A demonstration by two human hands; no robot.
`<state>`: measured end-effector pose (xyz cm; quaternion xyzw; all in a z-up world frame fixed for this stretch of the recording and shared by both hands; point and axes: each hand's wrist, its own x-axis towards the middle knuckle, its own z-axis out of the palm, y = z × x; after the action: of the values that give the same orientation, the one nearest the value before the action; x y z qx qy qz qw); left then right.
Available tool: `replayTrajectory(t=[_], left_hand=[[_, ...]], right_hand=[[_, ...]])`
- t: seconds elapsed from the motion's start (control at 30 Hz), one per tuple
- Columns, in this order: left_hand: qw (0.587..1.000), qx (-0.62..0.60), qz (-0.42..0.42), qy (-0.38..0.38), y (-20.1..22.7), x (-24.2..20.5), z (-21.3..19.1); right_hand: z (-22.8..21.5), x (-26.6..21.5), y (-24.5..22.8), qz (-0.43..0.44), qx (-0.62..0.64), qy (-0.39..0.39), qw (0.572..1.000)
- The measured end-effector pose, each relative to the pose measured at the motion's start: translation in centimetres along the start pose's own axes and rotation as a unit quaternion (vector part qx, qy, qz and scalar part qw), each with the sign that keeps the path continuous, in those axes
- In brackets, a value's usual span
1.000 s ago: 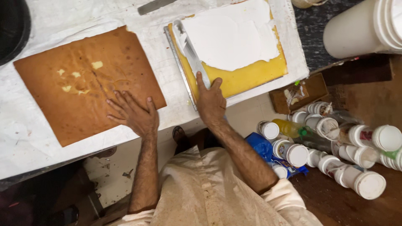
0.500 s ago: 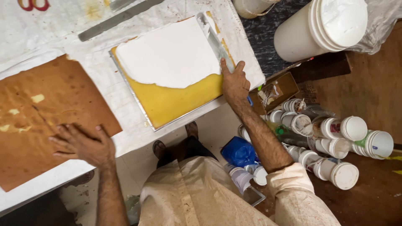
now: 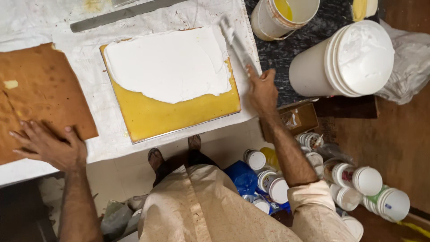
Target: The person scoops white paint from a bucket using a trowel and spreads it evenly over a yellow rectangular board. They repeat this process, smoothing the surface and covering the yellow base completely. Later, they apply the white paint to a brown board in the same manner.
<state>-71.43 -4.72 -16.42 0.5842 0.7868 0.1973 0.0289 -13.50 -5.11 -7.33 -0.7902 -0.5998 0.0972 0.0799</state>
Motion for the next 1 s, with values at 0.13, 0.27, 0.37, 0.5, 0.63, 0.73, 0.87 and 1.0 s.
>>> replayTrajectory(t=[0.13, 0.27, 0.37, 0.5, 0.63, 0.73, 0.87, 1.0], left_hand=[[0.999, -0.013, 0.04, 0.012, -0.9, -0.6, 0.6], [0.998, -0.023, 0.06, 0.029, -2.3, -1.0, 1.5], [0.998, -0.016, 0.06, 0.001, -3.0, -1.3, 2.1], [0.998, -0.05, 0.032, -0.006, -3.1, -1.8, 1.8], [0.998, -0.048, 0.03, -0.002, -2.2, -1.9, 1.5], [0.999, -0.013, 0.043, 0.013, -1.3, -1.1, 0.9], [1.0, -0.018, 0.022, 0.001, -0.5, -0.6, 0.1], [0.999, -0.028, -0.015, -0.029, -0.5, -0.5, 0.0]], right_hand=[[-1.2, 3.3, 4.8, -0.133, 0.011, 0.041, 0.99], [-1.5, 7.5, 8.4, -0.206, -0.028, -0.096, 0.973], [-1.2, 7.4, 11.4, -0.257, 0.052, -0.135, 0.956], [-0.5, 3.1, 13.7, -0.317, -0.017, -0.169, 0.933], [0.5, -2.0, 12.3, -0.174, -0.107, -0.077, 0.976], [1.3, -5.7, 7.9, -0.063, -0.006, 0.008, 0.998], [2.0, -11.8, 1.6, -0.016, 0.043, -0.017, 0.999], [1.3, -13.1, -0.8, 0.043, -0.044, 0.027, 0.998]])
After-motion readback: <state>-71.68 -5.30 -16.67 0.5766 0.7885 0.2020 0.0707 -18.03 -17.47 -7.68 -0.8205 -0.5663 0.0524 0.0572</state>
